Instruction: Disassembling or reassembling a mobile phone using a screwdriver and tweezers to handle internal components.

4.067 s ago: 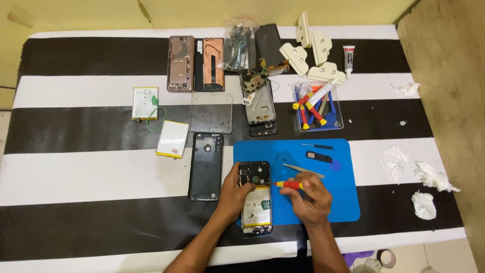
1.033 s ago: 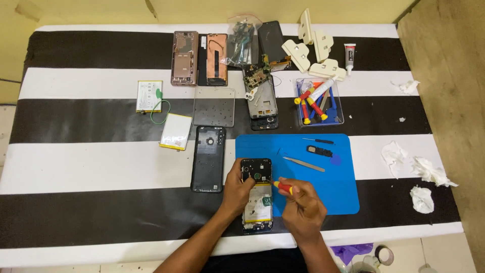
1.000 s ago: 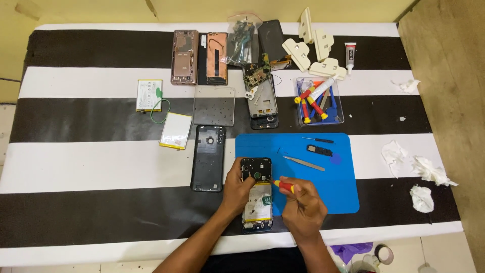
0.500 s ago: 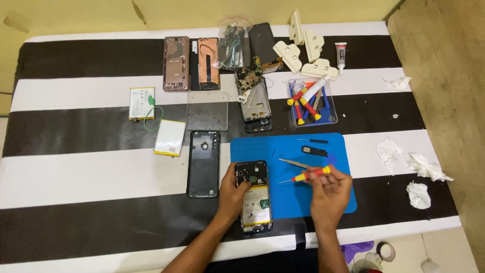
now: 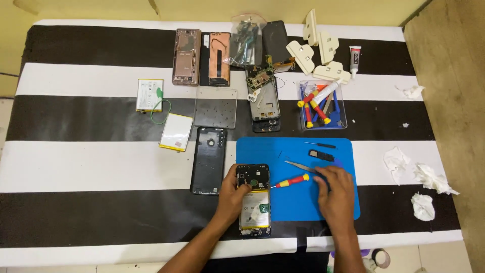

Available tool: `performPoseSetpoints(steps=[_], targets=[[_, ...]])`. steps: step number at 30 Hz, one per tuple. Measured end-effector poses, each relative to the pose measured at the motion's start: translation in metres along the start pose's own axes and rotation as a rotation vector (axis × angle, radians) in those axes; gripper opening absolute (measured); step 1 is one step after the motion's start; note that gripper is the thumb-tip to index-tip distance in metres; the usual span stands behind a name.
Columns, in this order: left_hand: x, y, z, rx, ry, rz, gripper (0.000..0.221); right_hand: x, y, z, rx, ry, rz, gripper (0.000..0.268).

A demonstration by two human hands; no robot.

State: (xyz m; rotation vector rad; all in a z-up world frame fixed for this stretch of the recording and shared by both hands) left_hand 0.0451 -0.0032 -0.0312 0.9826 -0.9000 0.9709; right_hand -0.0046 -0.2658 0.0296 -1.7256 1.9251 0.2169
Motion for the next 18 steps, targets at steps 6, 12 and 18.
performPoseSetpoints(steps=[6, 12, 18], targets=[[-0.002, 0.004, -0.002, -0.016, -0.019, 0.017, 0.032, -0.008, -0.019, 0.011, -0.141, -0.015, -0.105, 0.013], [0.005, 0.012, 0.003, -0.021, -0.044, -0.010, 0.028, 0.002, -0.043, -0.001, -0.200, -0.019, 0.244, 0.015], [0.002, 0.010, 0.006, -0.067, -0.052, 0.034, 0.026, -0.099, -0.087, 0.035, -0.524, -0.176, -0.343, 0.041]])
Point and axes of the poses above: each hand's wrist, its own y-axis away from the middle knuckle, its own z-axis out of the palm, x = y × z, the point moved 7 cm from there along -y, towards the middle knuckle, and after that the axes turned 2 degrees about z, right-handed, at the moved point
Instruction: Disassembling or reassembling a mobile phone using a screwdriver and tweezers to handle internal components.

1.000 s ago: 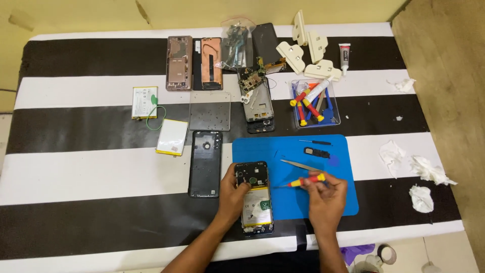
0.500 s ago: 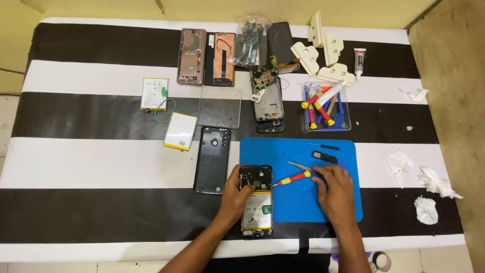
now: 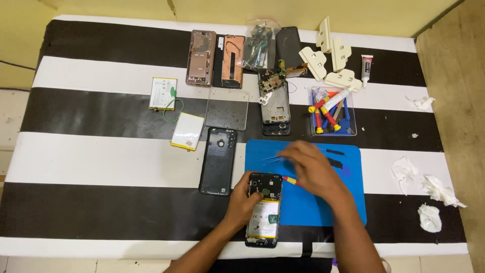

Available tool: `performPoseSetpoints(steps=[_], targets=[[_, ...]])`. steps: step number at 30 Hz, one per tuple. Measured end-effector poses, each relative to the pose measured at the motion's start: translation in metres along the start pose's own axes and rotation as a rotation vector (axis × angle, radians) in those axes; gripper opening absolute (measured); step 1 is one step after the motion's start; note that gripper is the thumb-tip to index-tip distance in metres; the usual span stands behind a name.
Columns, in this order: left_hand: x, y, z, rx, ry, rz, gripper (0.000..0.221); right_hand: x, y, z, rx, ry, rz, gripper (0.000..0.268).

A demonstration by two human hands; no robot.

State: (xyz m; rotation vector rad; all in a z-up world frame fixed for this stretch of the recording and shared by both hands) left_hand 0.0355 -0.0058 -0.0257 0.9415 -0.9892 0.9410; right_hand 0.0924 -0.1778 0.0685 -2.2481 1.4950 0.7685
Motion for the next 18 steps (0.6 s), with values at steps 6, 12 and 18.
performPoseSetpoints(steps=[6, 12, 18], targets=[[0.011, 0.004, 0.000, -0.019, 0.037, 0.131, 0.021, -0.013, -0.071, 0.050, -0.070, -0.039, -0.352, 0.009], [0.012, 0.005, 0.002, -0.047, 0.088, 0.135, 0.026, -0.026, -0.099, 0.078, -0.108, -0.034, -0.398, 0.017], [0.011, 0.003, 0.002, -0.042, 0.068, 0.176, 0.025, -0.030, -0.109, 0.087, -0.095, -0.001, -0.448, 0.016]])
Point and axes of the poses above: each hand's wrist, its own y-axis away from the middle knuckle, its own z-axis out of the palm, x = y × z, the point moved 7 cm from there along -y, towards the middle knuckle, and after that the axes turned 2 degrees about z, right-handed, at the moved point
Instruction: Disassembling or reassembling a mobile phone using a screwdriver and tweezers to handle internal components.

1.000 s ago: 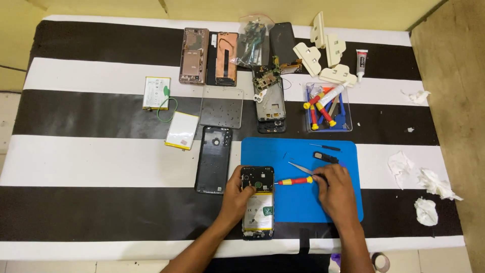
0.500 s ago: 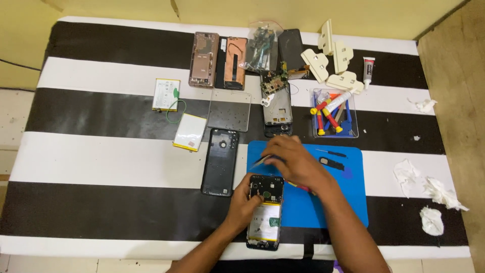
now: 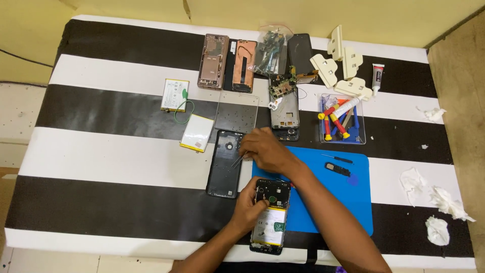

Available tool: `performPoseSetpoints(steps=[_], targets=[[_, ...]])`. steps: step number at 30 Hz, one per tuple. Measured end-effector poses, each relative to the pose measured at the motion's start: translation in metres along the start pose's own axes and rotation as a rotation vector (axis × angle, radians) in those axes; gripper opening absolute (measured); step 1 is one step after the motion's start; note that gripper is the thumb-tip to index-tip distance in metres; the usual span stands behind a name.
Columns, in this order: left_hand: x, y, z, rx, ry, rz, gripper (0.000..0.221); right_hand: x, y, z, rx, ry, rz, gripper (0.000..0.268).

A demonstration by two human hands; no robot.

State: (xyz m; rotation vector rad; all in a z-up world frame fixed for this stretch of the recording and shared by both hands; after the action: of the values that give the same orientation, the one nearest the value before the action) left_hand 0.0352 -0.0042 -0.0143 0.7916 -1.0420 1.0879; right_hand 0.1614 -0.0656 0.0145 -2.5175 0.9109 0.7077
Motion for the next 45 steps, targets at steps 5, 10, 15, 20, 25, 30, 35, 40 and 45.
performPoseSetpoints(steps=[5, 10, 15, 20, 25, 30, 35, 40, 45], targets=[[-0.002, -0.001, -0.001, 0.000, -0.026, -0.013, 0.025, 0.003, 0.000, 0.005, 0.014, 0.005, -0.024, 0.027], [-0.003, 0.001, -0.001, -0.002, -0.042, -0.025, 0.024, 0.002, 0.000, 0.006, 0.027, 0.007, -0.025, 0.019], [-0.004, 0.001, 0.000, -0.009, -0.001, -0.024, 0.025, 0.003, -0.002, 0.005, 0.041, -0.034, -0.026, 0.023], [-0.004, 0.000, -0.001, -0.012, -0.022, -0.028, 0.025, 0.003, -0.004, 0.006, 0.020, -0.046, -0.016, 0.025], [0.001, 0.000, 0.000, -0.005, -0.008, -0.023, 0.022, -0.003, -0.003, 0.001, 0.064, -0.055, -0.058, 0.027], [-0.001, 0.000, -0.001, -0.010, -0.021, -0.019, 0.022, -0.002, -0.003, 0.003, 0.075, -0.043, -0.076, 0.030], [-0.003, 0.001, -0.001, -0.006, -0.004, -0.036, 0.027, -0.010, 0.002, -0.007, 0.127, -0.055, -0.056, 0.020], [-0.001, 0.001, -0.001, -0.011, -0.013, -0.023, 0.026, -0.017, 0.007, -0.010, 0.138, 0.006, -0.096, 0.035], [0.000, 0.001, 0.000, -0.014, 0.012, -0.018, 0.025, -0.019, 0.005, -0.005, 0.074, 0.022, -0.089, 0.026]])
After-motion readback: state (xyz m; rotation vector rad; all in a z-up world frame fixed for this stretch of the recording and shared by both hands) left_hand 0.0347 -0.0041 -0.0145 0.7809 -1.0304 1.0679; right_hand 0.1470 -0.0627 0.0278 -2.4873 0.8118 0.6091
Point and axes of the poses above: each hand's wrist, its own y-axis away from the middle knuckle, its own z-axis out of the palm, x = y × z, the point moved 7 cm from there along -y, towards the middle knuckle, and after that the axes turned 2 degrees about z, right-handed, at the moved point
